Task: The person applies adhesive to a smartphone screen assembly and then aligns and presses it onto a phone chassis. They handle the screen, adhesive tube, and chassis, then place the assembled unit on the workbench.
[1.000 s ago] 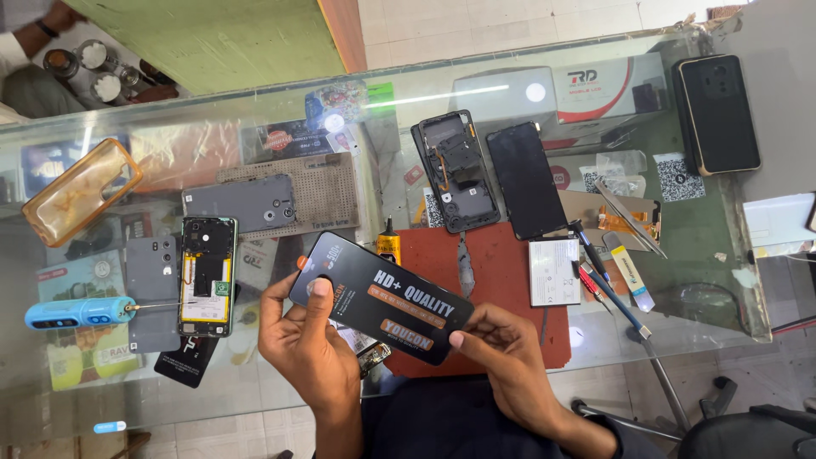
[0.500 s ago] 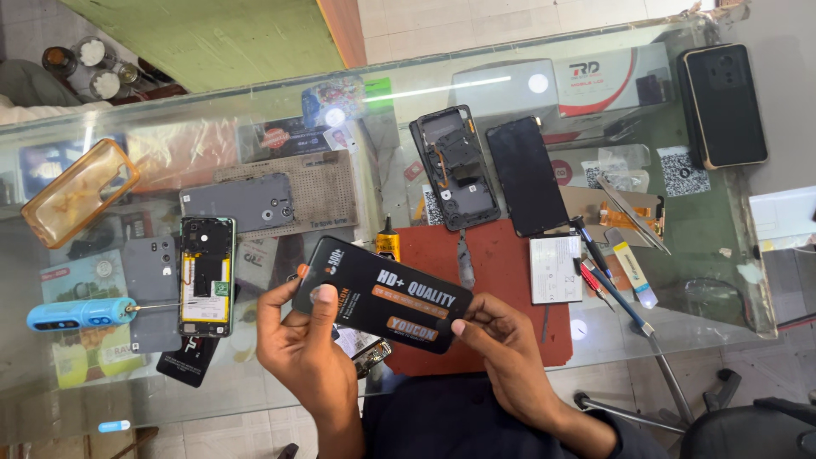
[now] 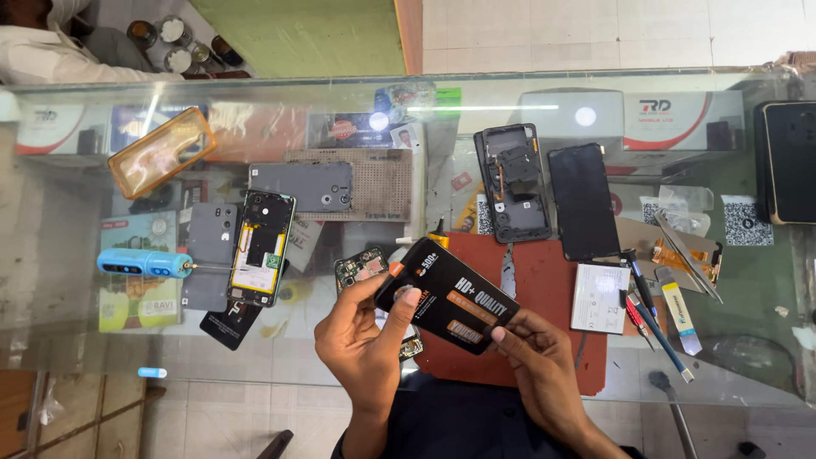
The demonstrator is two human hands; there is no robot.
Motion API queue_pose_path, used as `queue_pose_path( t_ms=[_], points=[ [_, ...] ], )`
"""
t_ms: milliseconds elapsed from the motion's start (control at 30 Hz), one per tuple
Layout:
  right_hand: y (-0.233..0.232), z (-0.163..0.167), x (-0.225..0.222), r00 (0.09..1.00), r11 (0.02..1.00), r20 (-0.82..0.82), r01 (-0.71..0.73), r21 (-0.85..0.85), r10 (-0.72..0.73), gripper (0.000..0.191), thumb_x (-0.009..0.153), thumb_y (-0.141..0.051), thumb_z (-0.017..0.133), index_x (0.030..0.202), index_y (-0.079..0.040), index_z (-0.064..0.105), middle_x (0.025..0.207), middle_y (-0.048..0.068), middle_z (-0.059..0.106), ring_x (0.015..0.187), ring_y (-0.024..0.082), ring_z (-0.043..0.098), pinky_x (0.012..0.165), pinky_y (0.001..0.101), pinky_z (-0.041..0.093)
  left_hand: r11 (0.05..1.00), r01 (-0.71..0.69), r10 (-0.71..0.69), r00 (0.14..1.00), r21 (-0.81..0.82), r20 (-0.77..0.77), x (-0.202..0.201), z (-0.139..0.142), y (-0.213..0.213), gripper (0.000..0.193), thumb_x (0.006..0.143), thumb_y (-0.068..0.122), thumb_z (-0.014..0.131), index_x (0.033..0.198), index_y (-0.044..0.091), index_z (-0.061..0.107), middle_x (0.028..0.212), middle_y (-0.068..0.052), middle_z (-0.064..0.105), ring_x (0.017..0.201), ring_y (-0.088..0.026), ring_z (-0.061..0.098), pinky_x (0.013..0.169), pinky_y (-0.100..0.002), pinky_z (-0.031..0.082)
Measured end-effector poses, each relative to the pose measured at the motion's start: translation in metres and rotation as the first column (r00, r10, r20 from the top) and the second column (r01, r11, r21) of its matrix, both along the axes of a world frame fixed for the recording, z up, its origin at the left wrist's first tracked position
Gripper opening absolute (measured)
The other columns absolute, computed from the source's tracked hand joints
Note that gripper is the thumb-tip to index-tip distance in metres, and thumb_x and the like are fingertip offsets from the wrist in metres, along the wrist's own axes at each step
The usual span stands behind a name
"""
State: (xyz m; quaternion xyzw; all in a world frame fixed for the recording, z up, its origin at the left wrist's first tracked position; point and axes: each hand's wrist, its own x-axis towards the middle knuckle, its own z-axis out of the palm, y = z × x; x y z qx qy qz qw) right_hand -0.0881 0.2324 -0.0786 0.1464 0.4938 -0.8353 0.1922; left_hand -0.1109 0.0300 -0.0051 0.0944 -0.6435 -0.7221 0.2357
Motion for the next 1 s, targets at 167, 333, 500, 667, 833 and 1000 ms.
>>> queue_pose_path(
  t_ms=[167,333,500,667,833,1000],
  points=[
    [0.002,-0.002,0.001,0.999,1.000,-0.052,0.004,0.005,-0.003,0.016,0.093,-0.003,0.067,0.104,0.007,0.071,0.102,0.017,0.078,0.099,0.020,0.071,0.090,0.0347,0.056,1.000,-0.009,0.009,1.000,0.020,0.003,0.005,-0.003,-0.004,0.027,0.087,-0.009,0.078,0.112,-0.014,0.068,0.104,-0.017,0.074,0.096,-0.017,0.070,0.092,-0.028,0.058],
    [0.000,-0.004,0.008,0.975,0.991,-0.181,0.134,0.022,-0.128,0.019,0.093,0.006,0.068,0.112,0.008,0.070,0.106,0.018,0.075,0.104,0.022,0.069,0.096,0.0352,0.053,0.981,0.023,-0.056,0.984,0.195,0.170,0.005,-0.014,-0.011,0.026,0.082,-0.011,0.077,0.106,-0.010,0.069,0.098,-0.018,0.074,0.088,-0.019,0.071,0.083,-0.031,0.057],
    [0.028,0.008,0.016,0.778,0.785,-0.622,0.437,0.438,-0.086,0.028,0.089,0.011,0.064,0.116,0.005,0.070,0.120,0.017,0.071,0.115,0.022,0.071,0.098,0.0315,0.058,0.851,0.508,-0.464,0.846,0.133,-0.262,-0.005,-0.034,-0.020,0.025,0.081,-0.014,0.074,0.099,-0.001,0.063,0.098,-0.015,0.071,0.107,-0.029,0.069,0.113,-0.049,0.053],
    [0.060,0.009,0.030,0.726,0.428,-0.672,0.566,0.705,0.147,0.037,0.081,0.019,0.056,0.109,0.003,0.075,0.115,0.017,0.075,0.109,0.026,0.075,0.092,0.0306,0.060,0.685,0.421,-0.583,0.806,-0.594,-0.101,0.008,-0.049,-0.014,0.024,0.082,-0.007,0.069,0.103,0.004,0.064,0.102,-0.009,0.074,0.109,-0.025,0.071,0.108,-0.047,0.055],
    [0.063,-0.011,0.053,0.668,0.316,-0.655,0.574,0.755,0.354,0.029,0.082,0.017,0.065,0.105,0.002,0.075,0.111,0.016,0.074,0.101,0.025,0.075,0.088,0.0335,0.061,0.229,0.176,-0.585,0.811,-0.958,0.009,0.025,-0.066,0.001,0.024,0.087,0.006,0.070,0.111,0.004,0.068,0.105,-0.009,0.069,0.102,-0.024,0.067,0.098,-0.046,0.055],
    [0.070,-0.015,0.063,0.702,0.262,-0.546,0.480,0.837,0.458,0.041,0.078,0.019,0.062,0.113,0.001,0.073,0.122,0.015,0.072,0.110,0.029,0.072,0.092,0.0370,0.060,0.117,0.130,-0.572,0.819,-0.985,0.040,0.041,-0.079,0.008,0.028,0.087,0.007,0.069,0.115,0.005,0.067,0.108,-0.014,0.070,0.103,-0.028,0.069,0.095,-0.045,0.056]
  ],
)
